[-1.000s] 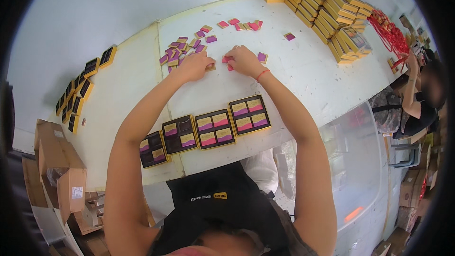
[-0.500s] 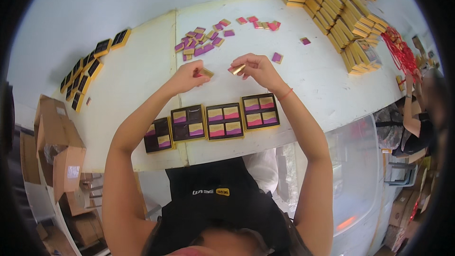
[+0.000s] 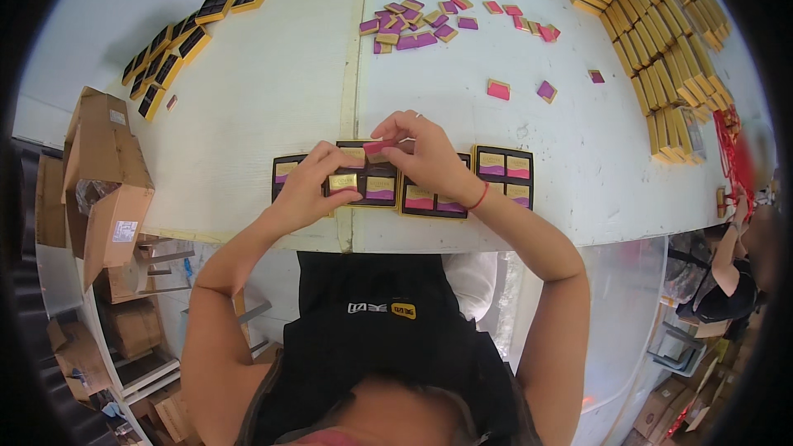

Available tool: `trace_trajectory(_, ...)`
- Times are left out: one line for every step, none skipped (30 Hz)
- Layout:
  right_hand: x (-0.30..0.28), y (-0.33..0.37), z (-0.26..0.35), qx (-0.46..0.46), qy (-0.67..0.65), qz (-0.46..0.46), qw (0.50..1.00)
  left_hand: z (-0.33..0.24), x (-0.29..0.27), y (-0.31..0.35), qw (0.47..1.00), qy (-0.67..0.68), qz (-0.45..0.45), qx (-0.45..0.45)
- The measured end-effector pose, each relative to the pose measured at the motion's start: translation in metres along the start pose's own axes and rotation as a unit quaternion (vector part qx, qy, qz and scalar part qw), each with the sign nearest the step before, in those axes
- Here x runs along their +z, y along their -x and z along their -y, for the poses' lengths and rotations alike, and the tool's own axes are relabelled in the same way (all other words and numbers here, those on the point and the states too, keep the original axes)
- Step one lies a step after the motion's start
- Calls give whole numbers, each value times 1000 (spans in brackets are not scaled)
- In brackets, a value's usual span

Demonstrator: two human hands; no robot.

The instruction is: The person places small pink and yellow rectangular pieces into black tray compartments on a white table. They then cover the filled trays with clear plastic lids and stack the completed units.

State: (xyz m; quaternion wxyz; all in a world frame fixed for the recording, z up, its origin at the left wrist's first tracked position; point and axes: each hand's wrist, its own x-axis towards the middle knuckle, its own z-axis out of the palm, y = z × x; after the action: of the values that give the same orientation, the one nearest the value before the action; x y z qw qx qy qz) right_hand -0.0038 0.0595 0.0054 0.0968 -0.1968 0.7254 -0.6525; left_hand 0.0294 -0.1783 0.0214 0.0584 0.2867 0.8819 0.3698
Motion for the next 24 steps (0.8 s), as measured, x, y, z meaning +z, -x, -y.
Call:
trace_trajectory(4, 0, -4, -17, 24, -9, 1000, -4, -4, 1, 999, 40, 1, -31)
trace_trajectory(4, 1, -3, -8, 32, -3, 999, -3, -5, 4, 998, 53, -1, -39)
trace_trajectory(6, 3, -2, 1, 39, 4, 999, -1, -8, 9, 997, 65, -2, -48)
trace_trajectory(8, 5, -1, 11, 46, 10, 999, 1, -9, 12, 995, 77, -1, -57)
trace_trajectory(9, 5, -1, -5, 47, 1, 999, 3, -9, 14, 994, 85, 1, -64)
trace_trajectory(10, 7, -1, -20, 49, -9, 999, 5, -7, 15, 993, 94, 4, -72)
trace_trajectory(10, 8, 0, -35, 51, -18, 998, 7, -5, 16, 992, 102, 7, -79)
trace_trajectory(10, 8, 3, -51, 94, -27, 994, 9, -3, 17, 998, 59, -13, -34)
trace_trajectory(7, 6, 9, -67, 138, -35, 988, 10, 0, 16, 999, 17, -35, 13)
trace_trajectory(5, 4, 15, -83, 182, -42, 979, 11, 2, 16, 996, -25, -57, 59)
trace_trajectory(1, 2, 19, -95, 206, -30, 973, 8, 3, 17, 993, -70, -54, 77)
trace_trajectory(-4, 0, 23, -108, 230, -19, 967, 3, 3, 20, 987, -115, -51, 95)
trace_trajectory(-7, -2, 28, -121, 254, -8, 960, 0, 4, 22, 979, -160, -48, 114)
trace_trajectory(-11, -4, 35, -115, 265, 24, 957, 0, 8, 23, 973, -183, -58, 127)
trace_trajectory(-13, -7, 42, -110, 277, 56, 953, 1, 13, 24, 966, -207, -69, 141)
trace_trajectory(-14, -8, 45, -104, 288, 88, 948, 2, 17, 26, 957, -231, -79, 155)
trace_trajectory(-14, -9, 44, -118, 290, 117, 943, 2, 19, 27, 958, -227, -84, 153)
trace_trajectory(-12, -11, 42, -133, 292, 141, 936, 2, 19, 26, 958, -225, -87, 155)
trace_trajectory(-10, -12, 42, -148, 295, 165, 930, 2, 19, 26, 958, -223, -90, 156)
trace_trajectory(-8, -14, 44, -133, 297, 152, 933, 3, 20, 26, 959, -217, -97, 155)
trace_trajectory(-5, -16, 48, -119, 298, 141, 937, 3, 21, 28, 960, -212, -105, 151)
trace_trajectory(-3, -17, 51, -104, 300, 130, 939, 4, 22, 29, 961, -207, -114, 147)
trace_trajectory(-6, -21, 52, -94, 297, 144, 939, 4, 22, 30, 962, -201, -118, 143)
trace_trajectory(-12, -26, 52, -81, 296, 158, 939, 4, 23, 30, 963, -193, -123, 140)
